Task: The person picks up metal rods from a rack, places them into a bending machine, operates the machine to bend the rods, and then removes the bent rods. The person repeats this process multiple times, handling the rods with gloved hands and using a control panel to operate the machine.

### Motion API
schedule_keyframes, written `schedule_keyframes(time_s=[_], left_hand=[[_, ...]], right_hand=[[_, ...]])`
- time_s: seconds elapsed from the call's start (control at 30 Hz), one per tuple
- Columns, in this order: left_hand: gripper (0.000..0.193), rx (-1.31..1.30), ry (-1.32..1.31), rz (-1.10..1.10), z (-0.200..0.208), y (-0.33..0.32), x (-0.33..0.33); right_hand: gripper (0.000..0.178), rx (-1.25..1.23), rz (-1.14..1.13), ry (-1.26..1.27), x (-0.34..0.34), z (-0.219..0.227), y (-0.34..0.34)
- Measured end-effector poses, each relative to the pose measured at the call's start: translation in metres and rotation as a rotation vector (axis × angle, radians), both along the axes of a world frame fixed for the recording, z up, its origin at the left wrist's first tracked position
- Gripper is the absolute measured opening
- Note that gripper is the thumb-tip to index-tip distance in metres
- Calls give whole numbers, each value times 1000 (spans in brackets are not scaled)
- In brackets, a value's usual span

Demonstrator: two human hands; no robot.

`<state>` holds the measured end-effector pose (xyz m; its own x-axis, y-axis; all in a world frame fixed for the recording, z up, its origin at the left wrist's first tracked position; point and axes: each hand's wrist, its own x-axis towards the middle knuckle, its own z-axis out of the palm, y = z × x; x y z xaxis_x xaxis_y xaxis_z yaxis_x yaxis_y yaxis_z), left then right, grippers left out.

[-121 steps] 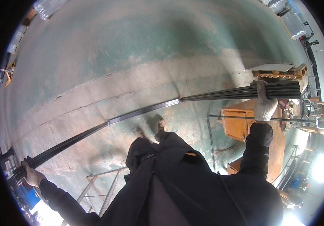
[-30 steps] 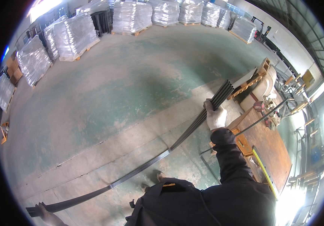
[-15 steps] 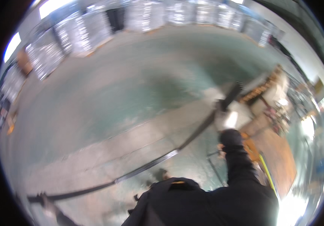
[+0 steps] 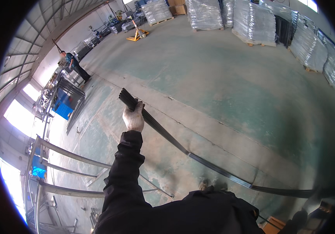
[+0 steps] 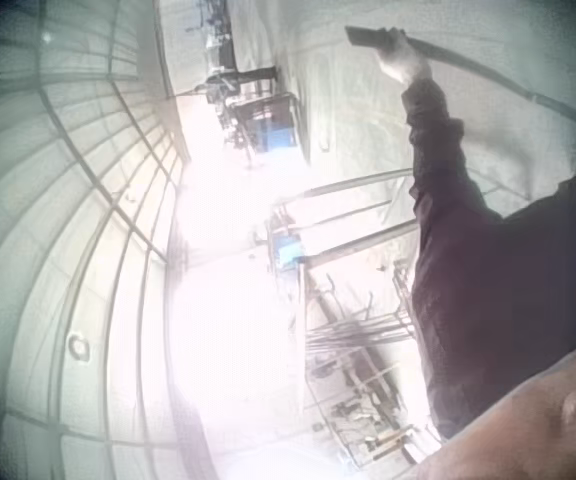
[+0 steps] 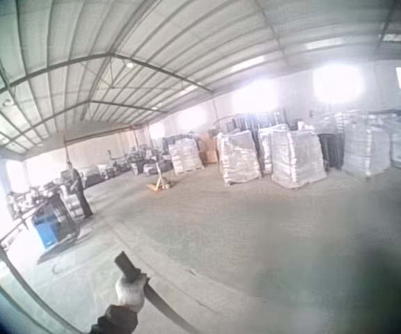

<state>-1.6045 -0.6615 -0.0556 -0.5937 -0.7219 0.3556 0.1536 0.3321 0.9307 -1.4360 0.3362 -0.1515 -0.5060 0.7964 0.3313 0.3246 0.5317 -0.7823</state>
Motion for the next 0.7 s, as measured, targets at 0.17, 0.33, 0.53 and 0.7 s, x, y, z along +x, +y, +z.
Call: schedule_keyframes(time_s=[0.17,0.33,0.53,0.7], left_hand=[[34,20,10,-71,-3,-7,2],[37,-35,-51,-80,0,-11,4],[32,37,-13,-135,-2,-16,5],[34,57,-17,-127,-2,-15,4]], right_hand=[[45,18,-3,-72,2,3,0],[44,64,-22,-169,6,3,2],[41,51,50,-63,8,-14,23],[43,53,-14,-112,5,-11,20]])
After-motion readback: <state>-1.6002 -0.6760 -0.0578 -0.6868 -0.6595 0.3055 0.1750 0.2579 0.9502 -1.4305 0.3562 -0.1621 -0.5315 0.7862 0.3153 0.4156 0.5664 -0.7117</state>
